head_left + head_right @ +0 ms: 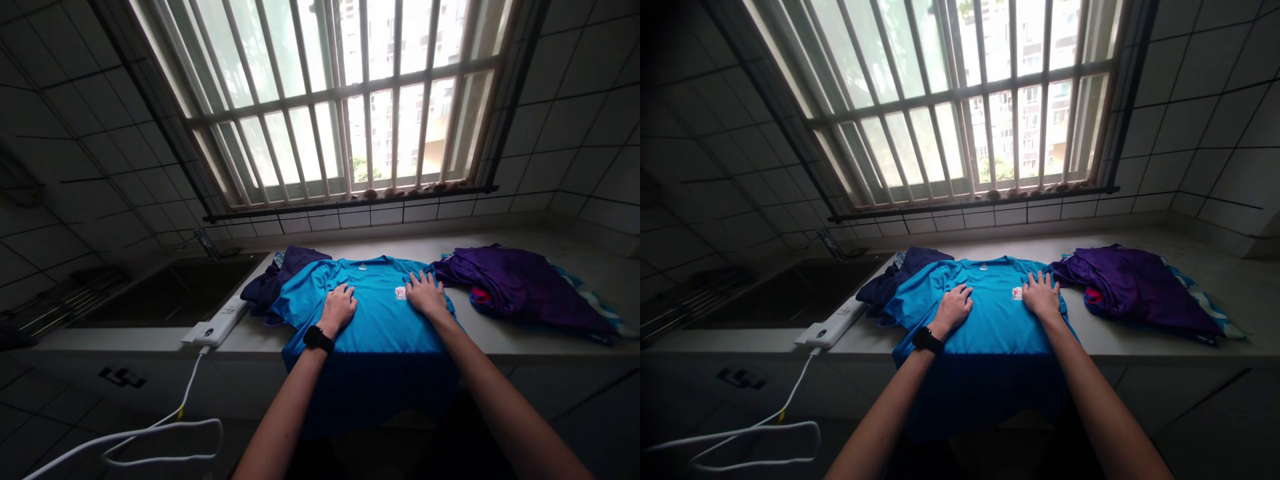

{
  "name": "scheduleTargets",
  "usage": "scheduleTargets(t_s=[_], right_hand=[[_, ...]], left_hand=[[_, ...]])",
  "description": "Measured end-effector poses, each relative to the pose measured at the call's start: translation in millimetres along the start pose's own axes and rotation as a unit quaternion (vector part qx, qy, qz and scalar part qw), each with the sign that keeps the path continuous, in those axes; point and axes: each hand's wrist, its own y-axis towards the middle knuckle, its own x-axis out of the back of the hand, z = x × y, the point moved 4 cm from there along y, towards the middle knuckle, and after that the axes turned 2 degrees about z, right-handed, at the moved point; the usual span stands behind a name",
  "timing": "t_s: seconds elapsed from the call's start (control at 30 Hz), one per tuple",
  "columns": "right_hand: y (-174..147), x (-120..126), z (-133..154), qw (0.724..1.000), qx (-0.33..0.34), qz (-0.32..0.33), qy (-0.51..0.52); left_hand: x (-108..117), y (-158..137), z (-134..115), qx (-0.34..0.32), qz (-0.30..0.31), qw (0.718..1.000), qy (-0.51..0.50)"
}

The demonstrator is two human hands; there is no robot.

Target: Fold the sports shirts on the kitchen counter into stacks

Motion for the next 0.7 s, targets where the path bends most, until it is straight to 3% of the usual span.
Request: scheduleTargets(t_s=[0.13, 0.27, 0.33, 0.4, 0.47, 0.53, 0.6, 0.7], right_hand=[[-2, 1, 0, 1.0, 0.005, -0.01, 0.003], [-5, 5, 2, 1.0, 0.0, 0.001, 0.012], [-6, 6, 2, 1.0, -0.002, 0.007, 0.018], [-6, 7, 3, 1.0, 0.0, 0.004, 0.022], [-6, 8, 3, 1.0, 0.004, -0.002, 0.023], [-6, 8, 2, 1.0, 0.007, -0.002, 0.022], [-5, 7, 2, 1.0, 0.007, 0.002, 0.023], [-4, 6, 1, 1.0, 0.008, 0.006, 0.023]], left_hand=[[0, -1, -4, -0.008, -0.015, 1.0, -0.01], [32, -10, -2, -0.009, -0.117, 0.993, -0.012], [62, -17, 18, 0.051, -0.174, 0.983, 0.009], [92, -24, 51, 0.145, -0.193, 0.969, 0.046], [112, -28, 90, 0.25, -0.124, 0.958, 0.071], [115, -31, 126, 0.328, 0.011, 0.943, 0.05], [112, -32, 146, 0.332, 0.085, 0.939, 0.019], [110, -27, 153, 0.295, 0.076, 0.952, -0.008]])
